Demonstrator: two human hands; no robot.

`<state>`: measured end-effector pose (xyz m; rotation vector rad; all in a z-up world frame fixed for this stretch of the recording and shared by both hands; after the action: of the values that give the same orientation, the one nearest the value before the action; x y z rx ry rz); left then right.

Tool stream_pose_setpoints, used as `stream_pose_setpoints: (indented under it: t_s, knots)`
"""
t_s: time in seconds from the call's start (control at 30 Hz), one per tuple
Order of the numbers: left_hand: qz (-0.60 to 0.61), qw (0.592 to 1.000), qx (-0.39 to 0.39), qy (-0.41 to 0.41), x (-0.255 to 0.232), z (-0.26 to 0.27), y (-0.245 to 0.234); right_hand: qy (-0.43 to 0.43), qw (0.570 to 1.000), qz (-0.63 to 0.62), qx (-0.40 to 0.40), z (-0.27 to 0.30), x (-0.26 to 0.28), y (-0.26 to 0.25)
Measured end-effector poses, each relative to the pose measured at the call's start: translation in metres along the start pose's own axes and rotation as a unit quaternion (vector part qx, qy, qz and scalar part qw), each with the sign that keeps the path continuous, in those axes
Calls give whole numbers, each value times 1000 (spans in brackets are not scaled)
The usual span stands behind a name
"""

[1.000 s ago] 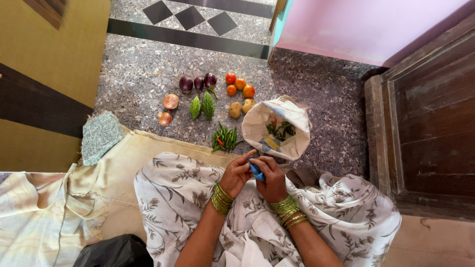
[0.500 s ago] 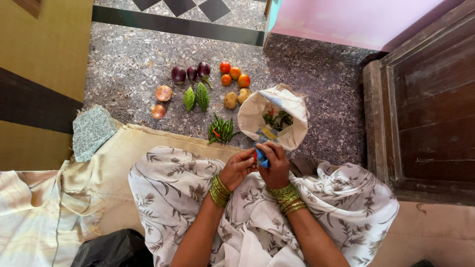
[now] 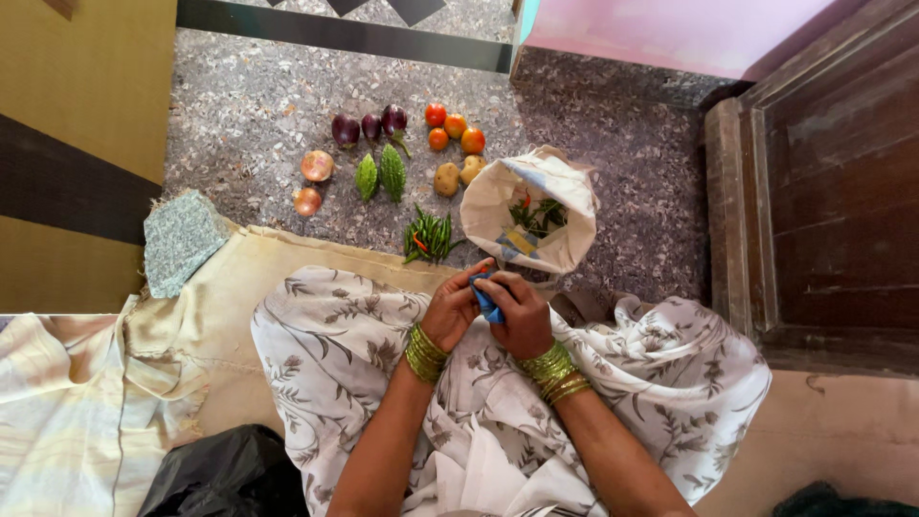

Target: The person removes the stems from green chilies by hand and places the stems into a white bag while sitting on the floor next to onions, tomatoes, and potatoes.

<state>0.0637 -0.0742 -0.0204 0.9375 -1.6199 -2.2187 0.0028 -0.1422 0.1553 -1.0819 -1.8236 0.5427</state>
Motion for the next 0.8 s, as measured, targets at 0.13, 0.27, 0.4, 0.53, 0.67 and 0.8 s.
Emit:
stream_pose_setpoints:
  t_s: [0.13, 0.27, 0.4, 0.53, 0.67, 0.8]
  knots:
    - [-51, 997, 47, -14, 13, -2, 2, 33, 998, 15, -42, -3, -12, -9]
    - [-51, 998, 40, -13, 15, -3, 2, 76, 996, 3, -54, -2, -22, -13]
    - [31, 999, 17, 33, -8, 0, 4, 19, 1000, 3, 2, -1, -2, 4]
    - [20, 997, -44, 62, -19, 2, -1, -21, 1000, -15, 3, -2, 7, 5]
    - [23, 998, -8, 57, -16, 2, 1, -45, 999, -5, -7, 2, 8, 1]
    - [16, 997, 74, 7, 8, -3, -5, -6, 999, 16, -50, 2, -4, -10]
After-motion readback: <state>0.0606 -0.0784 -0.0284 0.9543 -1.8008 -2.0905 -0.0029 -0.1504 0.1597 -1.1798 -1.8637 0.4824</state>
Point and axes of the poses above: each hand's wrist, its own z-axis away from the middle knuckle, its own y-axis out of the palm, x = y × z, the point moved 10 cm from there along -z, towards the middle knuckle, and after that the axes turned 6 degrees about z, right-handed, at the moved point
